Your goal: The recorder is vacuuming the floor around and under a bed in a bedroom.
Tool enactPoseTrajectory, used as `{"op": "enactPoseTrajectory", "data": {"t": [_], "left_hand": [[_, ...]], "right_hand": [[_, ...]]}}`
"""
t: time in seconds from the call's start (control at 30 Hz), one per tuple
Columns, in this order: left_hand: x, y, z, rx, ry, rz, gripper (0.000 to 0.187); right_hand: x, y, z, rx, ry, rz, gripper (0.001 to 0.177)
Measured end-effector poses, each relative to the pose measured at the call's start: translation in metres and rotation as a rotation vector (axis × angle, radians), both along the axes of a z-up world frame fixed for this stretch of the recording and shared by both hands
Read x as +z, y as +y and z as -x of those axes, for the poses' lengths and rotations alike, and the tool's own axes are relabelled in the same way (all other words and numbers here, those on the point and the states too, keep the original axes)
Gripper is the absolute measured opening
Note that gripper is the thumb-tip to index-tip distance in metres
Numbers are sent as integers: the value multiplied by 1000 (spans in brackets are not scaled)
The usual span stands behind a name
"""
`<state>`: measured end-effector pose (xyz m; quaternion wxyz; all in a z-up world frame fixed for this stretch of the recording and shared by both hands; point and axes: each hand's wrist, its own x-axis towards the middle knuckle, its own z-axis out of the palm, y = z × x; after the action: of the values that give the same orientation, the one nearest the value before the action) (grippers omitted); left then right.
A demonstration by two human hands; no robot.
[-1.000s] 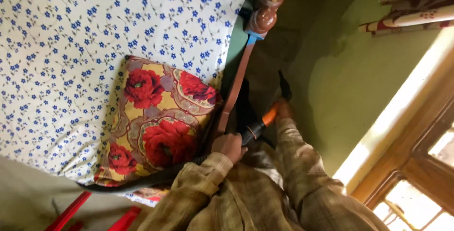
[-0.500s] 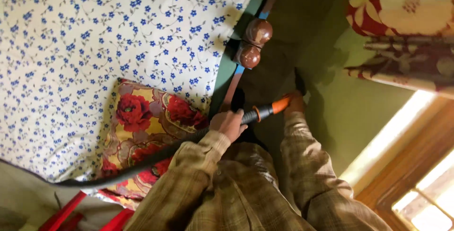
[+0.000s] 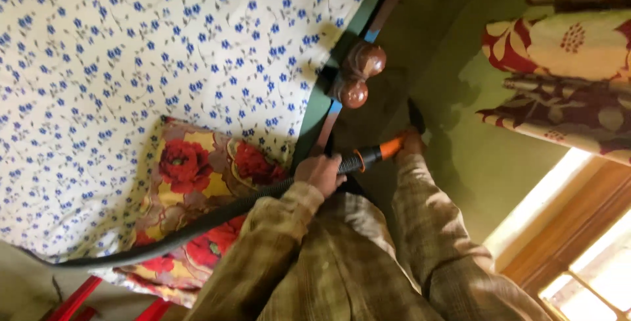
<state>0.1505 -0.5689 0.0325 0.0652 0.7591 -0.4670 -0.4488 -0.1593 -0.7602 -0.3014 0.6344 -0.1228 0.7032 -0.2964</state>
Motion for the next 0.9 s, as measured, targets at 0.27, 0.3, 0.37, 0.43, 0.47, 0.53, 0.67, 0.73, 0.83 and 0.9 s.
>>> {"op": "enactPoseTrajectory", "data": {"t": [0.27,0.3,0.37,0.43,0.47,0.53,0.67,0.73,0.83,0.9], "left_hand": [[35,-25,-16,33,11,-17,36],[30,-30,-15,35,14,-1,38],[18,-46,-19,82,1,-33,37],[3,-56,-24,117,-13,-81,37],[-5,-54,-12,82,1,-108,36],[-16,-69,0,18,18,-123,35],[0,-122,-16,-40,-15,-202,37],[2,-126,-12,-2,16,-215,42],[-10,-133,-3,-89,-75,-224,18],[4,-148,-10,-47,-85,-103,19]], "right_hand": [[83,-29,-51,-89,61,-10,17],[91,-38,-70,-73,40,-14,17],[88,-61,-87,-28,-7,-30,18],[83,-75,-104,4,-54,-62,18],[86,-68,-86,-7,-49,-85,19],[93,-77,-69,-41,-54,-100,19],[82,-111,-90,-41,-123,-113,21],[67,-112,-89,-9,-149,-151,22],[45,-132,-83,7,-190,-180,23],[29,-144,-91,16,-231,-188,24]]}}
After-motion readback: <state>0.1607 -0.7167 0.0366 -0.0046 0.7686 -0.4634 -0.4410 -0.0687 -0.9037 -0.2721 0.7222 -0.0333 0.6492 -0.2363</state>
